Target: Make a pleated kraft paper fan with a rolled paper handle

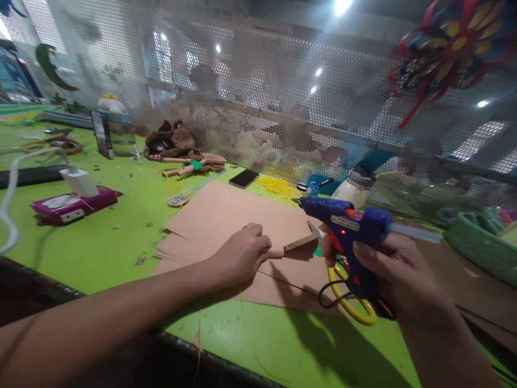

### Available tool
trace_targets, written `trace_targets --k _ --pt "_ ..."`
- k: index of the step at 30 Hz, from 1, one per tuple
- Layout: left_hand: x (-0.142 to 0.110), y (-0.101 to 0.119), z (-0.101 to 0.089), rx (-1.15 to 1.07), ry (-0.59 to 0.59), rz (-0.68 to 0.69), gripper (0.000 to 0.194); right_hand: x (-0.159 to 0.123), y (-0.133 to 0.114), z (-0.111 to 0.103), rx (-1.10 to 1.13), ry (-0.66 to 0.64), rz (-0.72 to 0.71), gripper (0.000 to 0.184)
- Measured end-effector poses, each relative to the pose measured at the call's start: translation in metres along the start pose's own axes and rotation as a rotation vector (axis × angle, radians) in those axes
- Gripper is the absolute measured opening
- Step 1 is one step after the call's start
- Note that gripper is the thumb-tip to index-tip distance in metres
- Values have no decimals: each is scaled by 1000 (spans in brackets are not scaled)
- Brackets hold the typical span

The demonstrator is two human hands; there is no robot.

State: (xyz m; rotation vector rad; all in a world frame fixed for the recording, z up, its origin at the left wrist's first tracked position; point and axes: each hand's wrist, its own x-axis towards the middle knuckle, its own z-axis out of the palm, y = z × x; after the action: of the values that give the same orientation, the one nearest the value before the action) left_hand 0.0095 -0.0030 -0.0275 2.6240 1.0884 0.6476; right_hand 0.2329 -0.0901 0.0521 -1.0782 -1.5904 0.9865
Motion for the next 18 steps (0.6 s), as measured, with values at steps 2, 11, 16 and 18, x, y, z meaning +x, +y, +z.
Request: trace_targets --k 2,11,16,18 --pt "-3 2 2 50 6 20 28 -2 -2 1 -5 25 15 34" --pt "-5 -2 10 83 27 64 25 8 15 -2 134 48 -89 19" --pt "-5 -6 13 45 31 47 19 14 22 -7 231 142 -87 16" --pt "-4 -8 14 38 36 52 16 16 22 -7 249 190 -101 15"
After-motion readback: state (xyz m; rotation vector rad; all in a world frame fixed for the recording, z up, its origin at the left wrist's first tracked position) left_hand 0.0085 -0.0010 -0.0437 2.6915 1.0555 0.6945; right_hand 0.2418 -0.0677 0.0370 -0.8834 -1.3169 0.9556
